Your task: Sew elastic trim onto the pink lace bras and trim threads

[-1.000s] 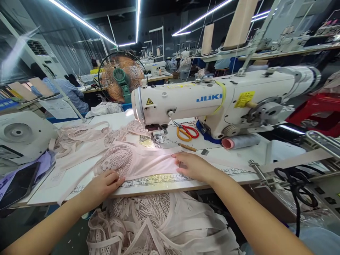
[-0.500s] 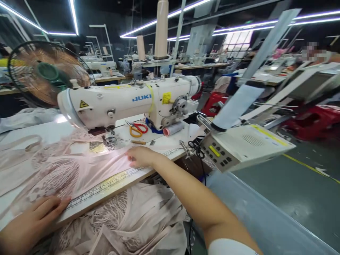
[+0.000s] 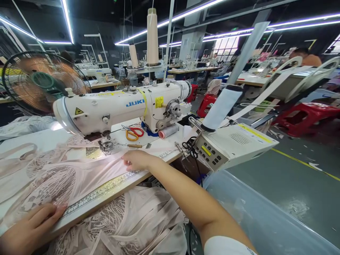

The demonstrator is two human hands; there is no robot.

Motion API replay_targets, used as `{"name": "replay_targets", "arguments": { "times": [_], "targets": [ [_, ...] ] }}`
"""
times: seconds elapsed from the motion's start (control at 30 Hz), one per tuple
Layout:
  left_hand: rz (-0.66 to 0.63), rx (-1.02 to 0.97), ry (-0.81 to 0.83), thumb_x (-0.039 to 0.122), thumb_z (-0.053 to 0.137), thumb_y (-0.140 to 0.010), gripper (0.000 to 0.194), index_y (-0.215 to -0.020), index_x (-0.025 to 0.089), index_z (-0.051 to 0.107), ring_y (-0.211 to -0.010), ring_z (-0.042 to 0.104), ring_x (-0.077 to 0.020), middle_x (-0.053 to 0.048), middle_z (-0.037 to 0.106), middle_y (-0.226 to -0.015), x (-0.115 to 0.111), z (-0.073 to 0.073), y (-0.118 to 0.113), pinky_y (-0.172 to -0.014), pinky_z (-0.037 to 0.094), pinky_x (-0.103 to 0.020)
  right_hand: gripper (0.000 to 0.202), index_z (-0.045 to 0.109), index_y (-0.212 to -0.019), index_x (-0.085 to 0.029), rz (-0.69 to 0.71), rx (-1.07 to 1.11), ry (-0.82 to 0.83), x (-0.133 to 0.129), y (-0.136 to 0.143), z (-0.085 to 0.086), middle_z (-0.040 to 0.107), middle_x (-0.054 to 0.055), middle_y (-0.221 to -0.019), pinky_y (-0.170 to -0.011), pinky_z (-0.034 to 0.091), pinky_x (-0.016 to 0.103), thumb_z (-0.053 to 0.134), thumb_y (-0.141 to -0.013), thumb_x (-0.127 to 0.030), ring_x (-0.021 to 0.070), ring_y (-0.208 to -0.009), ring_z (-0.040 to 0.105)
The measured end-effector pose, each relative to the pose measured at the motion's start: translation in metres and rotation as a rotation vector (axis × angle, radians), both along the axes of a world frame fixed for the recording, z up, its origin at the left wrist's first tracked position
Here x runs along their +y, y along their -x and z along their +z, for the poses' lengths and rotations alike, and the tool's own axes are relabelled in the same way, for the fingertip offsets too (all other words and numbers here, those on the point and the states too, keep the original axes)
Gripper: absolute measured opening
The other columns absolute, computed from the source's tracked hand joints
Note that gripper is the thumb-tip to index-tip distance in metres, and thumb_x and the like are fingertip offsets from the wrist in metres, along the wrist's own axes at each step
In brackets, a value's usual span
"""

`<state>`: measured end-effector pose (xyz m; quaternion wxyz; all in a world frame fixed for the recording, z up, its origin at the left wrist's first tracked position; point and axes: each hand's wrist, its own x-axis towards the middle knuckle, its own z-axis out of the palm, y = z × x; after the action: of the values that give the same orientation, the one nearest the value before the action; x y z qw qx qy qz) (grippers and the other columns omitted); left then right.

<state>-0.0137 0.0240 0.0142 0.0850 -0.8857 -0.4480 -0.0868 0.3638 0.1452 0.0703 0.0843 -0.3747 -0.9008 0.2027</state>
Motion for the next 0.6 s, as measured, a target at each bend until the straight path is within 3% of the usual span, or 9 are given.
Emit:
{"name": "replay_targets", "arguments": {
  "times": [0.27, 0.43, 0.53, 0.6],
  "targets": [
    [-0.014, 0.109, -0.028, -0.006, 0.036, -0.071, 0.063, -0.119, 0.028, 0.057, -0.097, 0.057, -0.0237, -0.004, 0.064, -0.102, -0.003, 0.015, -0.01, -0.081, 0.05, -0.032, 0.01, 0.062, -0.08, -0.016, -0.025, -0.036, -0.035, -0.008, 0.004, 0.004, 0.063, 0.007, -0.113, -0.076, 0.042, 0.029, 0.068, -0.072, -0.015, 0.0213, -0.097, 0.059],
    [-0.005, 0.169, -0.032, -0.007, 0.041, -0.065, 0.066, -0.118, 0.029, 0.056, -0.096, 0.057, -0.0246, -0.003, 0.063, -0.101, -0.005, 0.018, -0.016, -0.081, 0.049, -0.034, 0.011, 0.063, -0.083, -0.015, -0.121, -0.067, -0.094, -0.014, 0.004, 0.009, 0.065, 0.009, -0.099, -0.072, 0.043, 0.03, 0.067, -0.073, -0.017, 0.0238, -0.091, 0.06],
    [0.046, 0.165, -0.017, -0.006, 0.039, -0.069, 0.058, -0.113, 0.027, 0.059, -0.089, 0.058, -0.0232, -0.004, 0.062, -0.096, -0.007, 0.024, -0.025, -0.075, 0.048, -0.033, 0.012, 0.064, -0.089, -0.011, -0.202, -0.063, -0.169, -0.026, 0.009, 0.02, 0.063, 0.015, -0.1, -0.074, 0.043, 0.034, 0.06, -0.079, -0.016, 0.0279, -0.094, 0.058],
    [0.109, 0.108, 0.041, -0.002, 0.037, -0.076, 0.047, -0.105, 0.025, 0.062, -0.08, 0.057, -0.0228, -0.005, 0.061, -0.088, -0.009, 0.033, -0.035, -0.068, 0.045, -0.033, 0.014, 0.064, -0.09, -0.01, -0.174, -0.049, -0.193, -0.042, 0.021, 0.027, 0.064, 0.016, -0.098, -0.074, 0.044, 0.035, 0.054, -0.084, -0.018, 0.0273, -0.092, 0.059]
  ]
}}
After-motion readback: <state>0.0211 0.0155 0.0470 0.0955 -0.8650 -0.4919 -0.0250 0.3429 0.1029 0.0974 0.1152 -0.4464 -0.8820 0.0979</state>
